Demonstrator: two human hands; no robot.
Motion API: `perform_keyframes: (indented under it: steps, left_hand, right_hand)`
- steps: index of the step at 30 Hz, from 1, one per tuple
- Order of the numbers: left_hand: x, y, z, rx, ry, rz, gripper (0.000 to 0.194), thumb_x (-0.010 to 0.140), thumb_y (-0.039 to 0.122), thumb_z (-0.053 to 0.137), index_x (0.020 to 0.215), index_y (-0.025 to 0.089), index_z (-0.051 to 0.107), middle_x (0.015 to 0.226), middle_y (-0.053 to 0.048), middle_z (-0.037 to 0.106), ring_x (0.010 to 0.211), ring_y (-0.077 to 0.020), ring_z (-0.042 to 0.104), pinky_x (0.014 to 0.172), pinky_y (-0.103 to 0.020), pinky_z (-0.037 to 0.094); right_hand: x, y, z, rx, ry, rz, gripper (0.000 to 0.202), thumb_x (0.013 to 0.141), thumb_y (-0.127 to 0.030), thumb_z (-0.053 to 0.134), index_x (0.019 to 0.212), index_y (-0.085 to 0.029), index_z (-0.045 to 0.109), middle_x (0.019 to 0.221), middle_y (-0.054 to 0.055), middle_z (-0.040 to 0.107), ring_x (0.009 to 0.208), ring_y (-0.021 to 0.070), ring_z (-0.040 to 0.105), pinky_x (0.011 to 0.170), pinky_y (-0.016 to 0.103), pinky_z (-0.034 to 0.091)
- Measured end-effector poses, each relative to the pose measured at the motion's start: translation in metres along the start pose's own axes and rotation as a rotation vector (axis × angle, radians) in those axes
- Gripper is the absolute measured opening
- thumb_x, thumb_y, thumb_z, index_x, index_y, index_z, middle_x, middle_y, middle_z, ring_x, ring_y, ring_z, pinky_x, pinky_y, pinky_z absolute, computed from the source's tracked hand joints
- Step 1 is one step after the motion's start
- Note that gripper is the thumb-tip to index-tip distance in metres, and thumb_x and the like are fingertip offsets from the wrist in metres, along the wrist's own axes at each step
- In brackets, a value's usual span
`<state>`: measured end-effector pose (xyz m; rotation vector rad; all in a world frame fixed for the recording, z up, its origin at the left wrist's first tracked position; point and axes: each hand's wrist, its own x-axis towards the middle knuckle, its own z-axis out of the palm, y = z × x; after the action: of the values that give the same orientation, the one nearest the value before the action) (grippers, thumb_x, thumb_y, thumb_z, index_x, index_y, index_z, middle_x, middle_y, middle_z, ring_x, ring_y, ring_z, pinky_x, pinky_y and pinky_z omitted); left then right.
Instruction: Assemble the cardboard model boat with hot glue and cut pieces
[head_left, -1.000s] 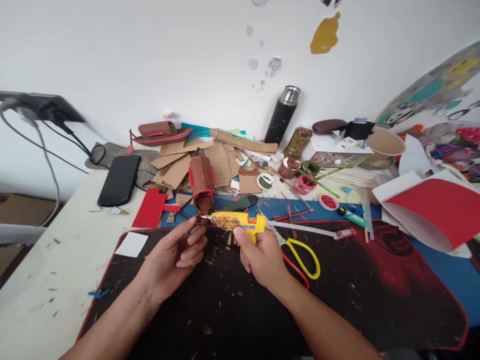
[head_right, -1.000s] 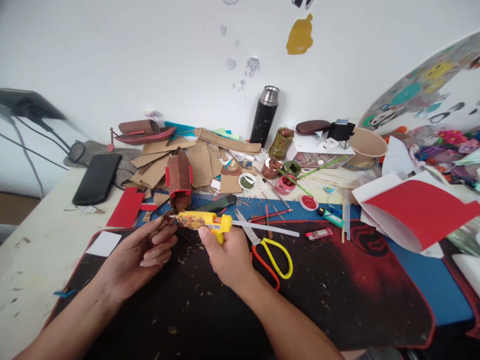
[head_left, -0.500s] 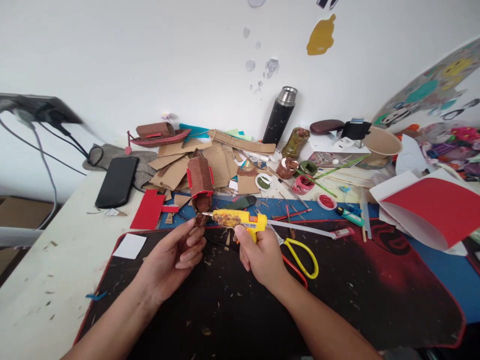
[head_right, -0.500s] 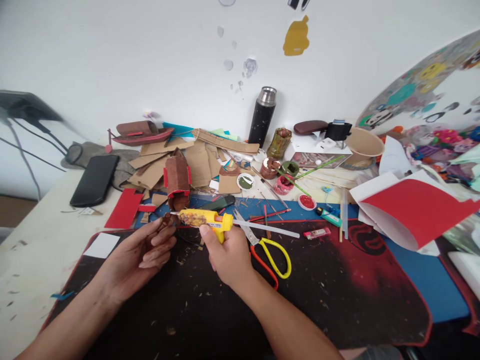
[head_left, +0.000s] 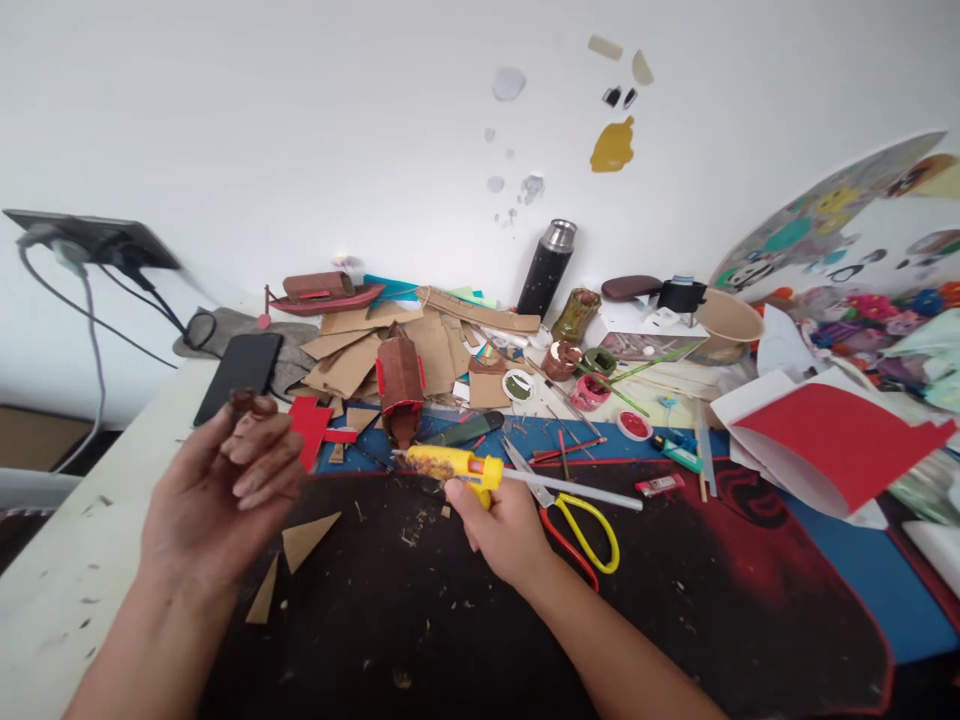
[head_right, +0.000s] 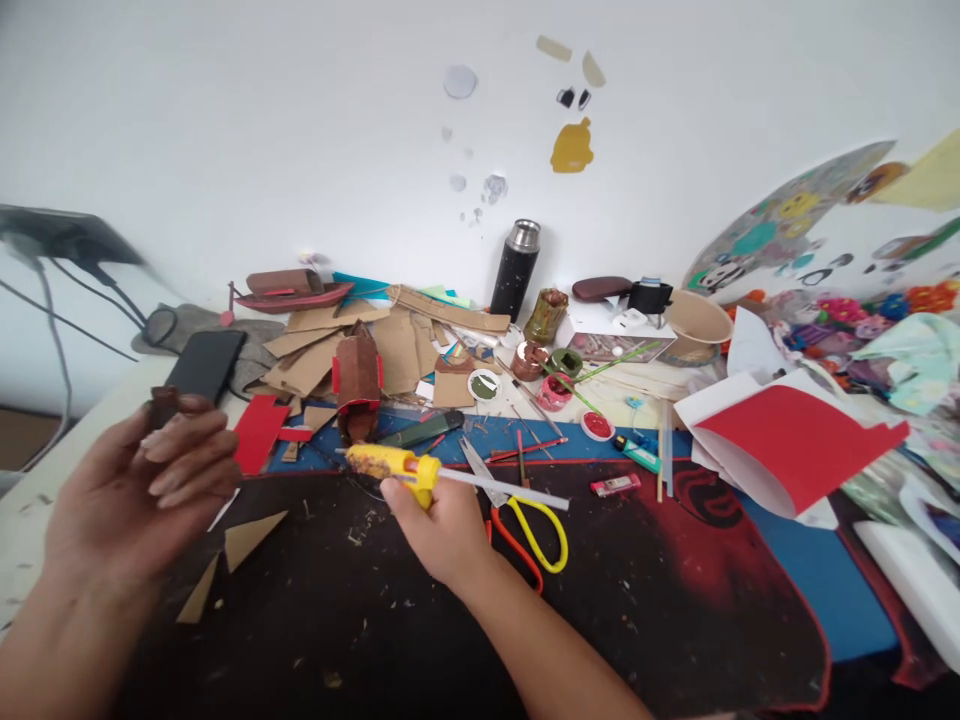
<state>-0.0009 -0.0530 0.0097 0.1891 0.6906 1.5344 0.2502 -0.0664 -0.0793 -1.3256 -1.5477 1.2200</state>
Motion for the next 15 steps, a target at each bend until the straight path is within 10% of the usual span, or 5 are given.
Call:
perform_keyframes:
  steps: [4,15]
  left_hand:
    - [0.002,0.014,-0.002,-0.072,0.029,0.029,0.012,0.107,0.014,0.051,0.096,0.018,0.057,0.062,0.007,0.048,0.042,-0.0066,0.046,0.036,-0.018,0.036]
    - [0.010,-0.012,-0.015,0.057,-0.026,-0.062,0.025,0.108,0.013,0.048,0.087,0.017,0.062,0.058,0.007,0.047,0.038,-0.0058,0.045,0.034,-0.016,0.032]
  right_hand:
    - [-0.006,-0.007,0.002,-0.256,-0.090,-0.174,0.031,0.101,-0.051,0.066,0.104,-0.023,0.077,0.084,0.003,0.078,0.072,0.0196,0.070,0.066,0.026,0.048]
    - [-0.005,-0.015,0.017,-0.776,-0.349,-0.410,0.029,0.093,-0.034,0.072,0.119,-0.020,0.075,0.107,0.006,0.083,0.096,0.0268,0.077,0.080,0.033,0.050]
